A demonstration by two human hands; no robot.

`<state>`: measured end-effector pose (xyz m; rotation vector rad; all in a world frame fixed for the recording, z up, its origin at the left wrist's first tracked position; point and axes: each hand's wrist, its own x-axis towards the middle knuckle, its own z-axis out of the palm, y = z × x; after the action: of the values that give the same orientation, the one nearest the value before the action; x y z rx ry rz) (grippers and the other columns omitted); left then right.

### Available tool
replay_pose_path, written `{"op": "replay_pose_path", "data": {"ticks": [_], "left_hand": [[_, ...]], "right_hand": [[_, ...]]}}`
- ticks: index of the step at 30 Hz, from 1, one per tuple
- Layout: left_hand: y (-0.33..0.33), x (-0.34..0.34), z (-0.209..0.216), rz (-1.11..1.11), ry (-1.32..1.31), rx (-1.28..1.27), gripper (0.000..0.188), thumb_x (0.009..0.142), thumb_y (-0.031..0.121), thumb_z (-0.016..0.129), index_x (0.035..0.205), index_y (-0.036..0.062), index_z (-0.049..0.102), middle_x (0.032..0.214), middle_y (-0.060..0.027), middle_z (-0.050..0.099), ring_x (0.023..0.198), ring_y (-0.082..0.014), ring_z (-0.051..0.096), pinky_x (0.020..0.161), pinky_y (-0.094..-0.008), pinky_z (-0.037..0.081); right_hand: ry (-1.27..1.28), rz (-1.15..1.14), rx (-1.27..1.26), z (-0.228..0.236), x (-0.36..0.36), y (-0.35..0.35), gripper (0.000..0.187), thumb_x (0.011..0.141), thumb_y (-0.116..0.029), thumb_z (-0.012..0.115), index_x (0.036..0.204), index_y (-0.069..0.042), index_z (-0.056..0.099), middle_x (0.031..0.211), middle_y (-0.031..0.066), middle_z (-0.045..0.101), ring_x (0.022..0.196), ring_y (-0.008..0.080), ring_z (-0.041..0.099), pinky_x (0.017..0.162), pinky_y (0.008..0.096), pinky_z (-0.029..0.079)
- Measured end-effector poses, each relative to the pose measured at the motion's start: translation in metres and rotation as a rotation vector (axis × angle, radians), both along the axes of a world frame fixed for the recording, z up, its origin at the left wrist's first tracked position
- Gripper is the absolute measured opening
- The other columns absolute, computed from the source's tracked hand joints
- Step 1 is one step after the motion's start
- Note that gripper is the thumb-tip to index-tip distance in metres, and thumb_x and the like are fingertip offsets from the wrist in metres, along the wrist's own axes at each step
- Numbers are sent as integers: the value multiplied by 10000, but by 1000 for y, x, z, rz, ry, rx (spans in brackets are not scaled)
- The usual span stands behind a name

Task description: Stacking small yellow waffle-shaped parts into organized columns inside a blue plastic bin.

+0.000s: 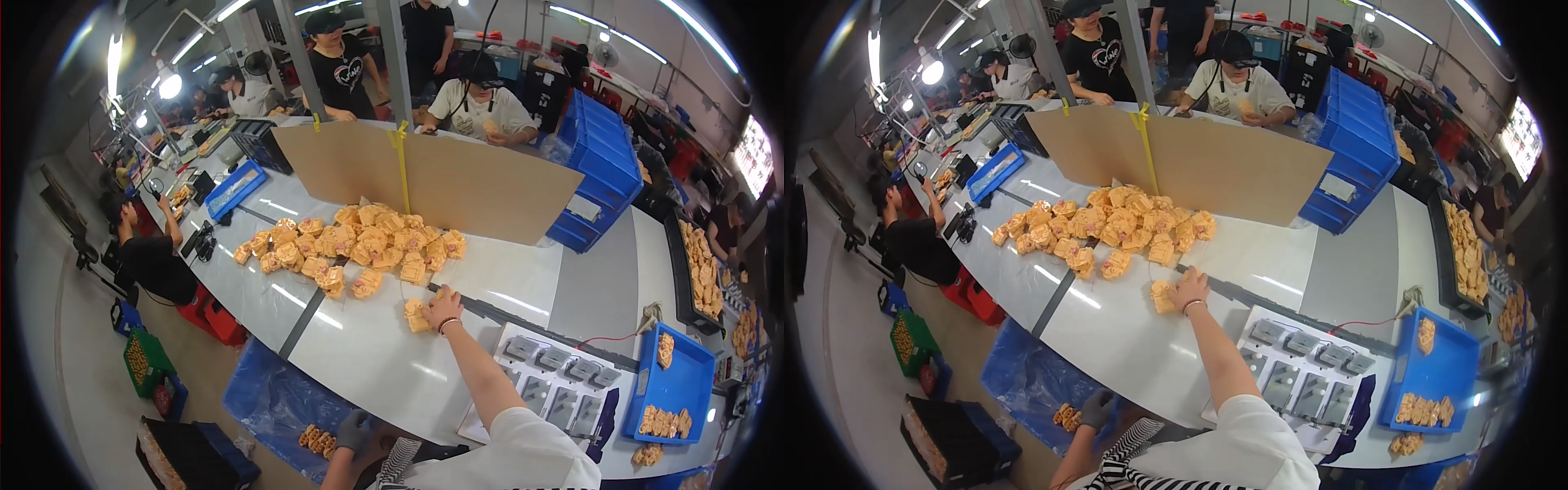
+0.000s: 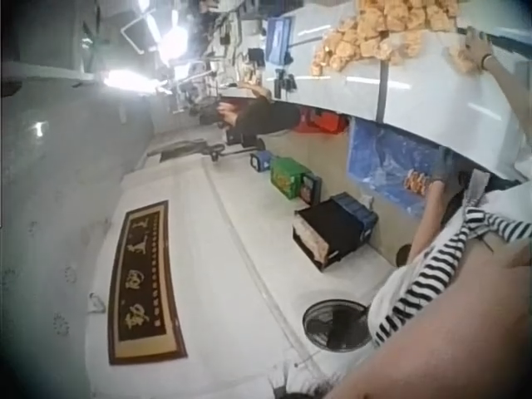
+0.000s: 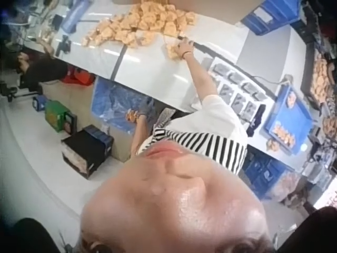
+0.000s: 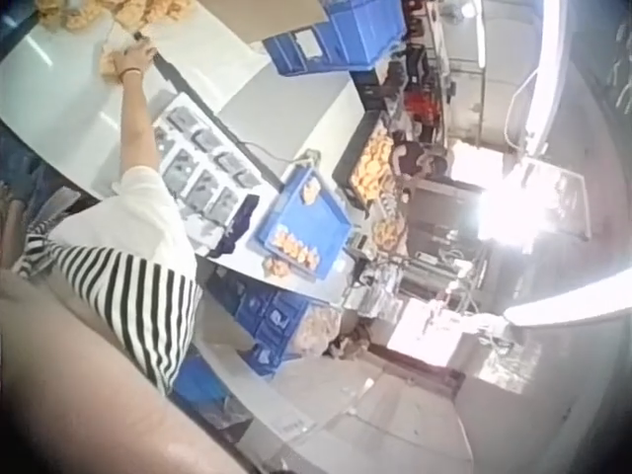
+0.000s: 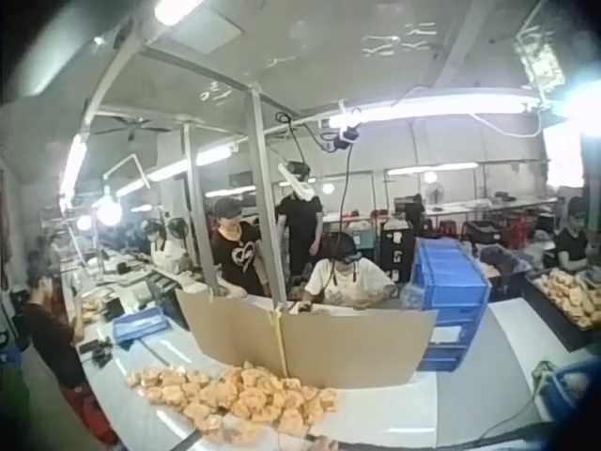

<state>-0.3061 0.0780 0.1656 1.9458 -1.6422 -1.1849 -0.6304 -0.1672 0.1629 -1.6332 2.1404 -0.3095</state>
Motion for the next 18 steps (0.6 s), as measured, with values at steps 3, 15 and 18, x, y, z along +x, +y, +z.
{"op": "replay_pose_path", "data": {"ticks": [3, 15, 18], "left_hand": [[-32, -26, -45, 103, 444, -30, 403, 788, 108, 625, 1177, 79, 524, 1072, -116, 629, 951, -243, 620, 794, -336, 511], [-65, -105, -59, 608, 1010, 578, 399, 781, 137, 693, 1142, 95, 530, 981, -86, 621, 843, -251, 621, 656, -403, 532], [-62, -77, -98, 483, 528, 97, 411, 722, 237, 755, 1040, 51, 574, 896, -100, 666, 802, -278, 648, 676, -401, 522]], "right_hand": [[23, -40, -26, -7, 16, 32, 356, 729, -437, 583, 969, -211, 716, 1469, 92, 254, 1288, 421, 233, 972, 593, 312], [-169, -161, -17, -6, 93, 185, 458, 694, -302, 695, 1137, -223, 609, 1466, 142, 236, 1267, 440, 280, 922, 530, 403], [-435, -280, -376, -38, 87, 191, 538, 706, -235, 718, 1193, -80, 548, 1304, 207, 433, 1121, 370, 468, 880, 447, 461]]}}
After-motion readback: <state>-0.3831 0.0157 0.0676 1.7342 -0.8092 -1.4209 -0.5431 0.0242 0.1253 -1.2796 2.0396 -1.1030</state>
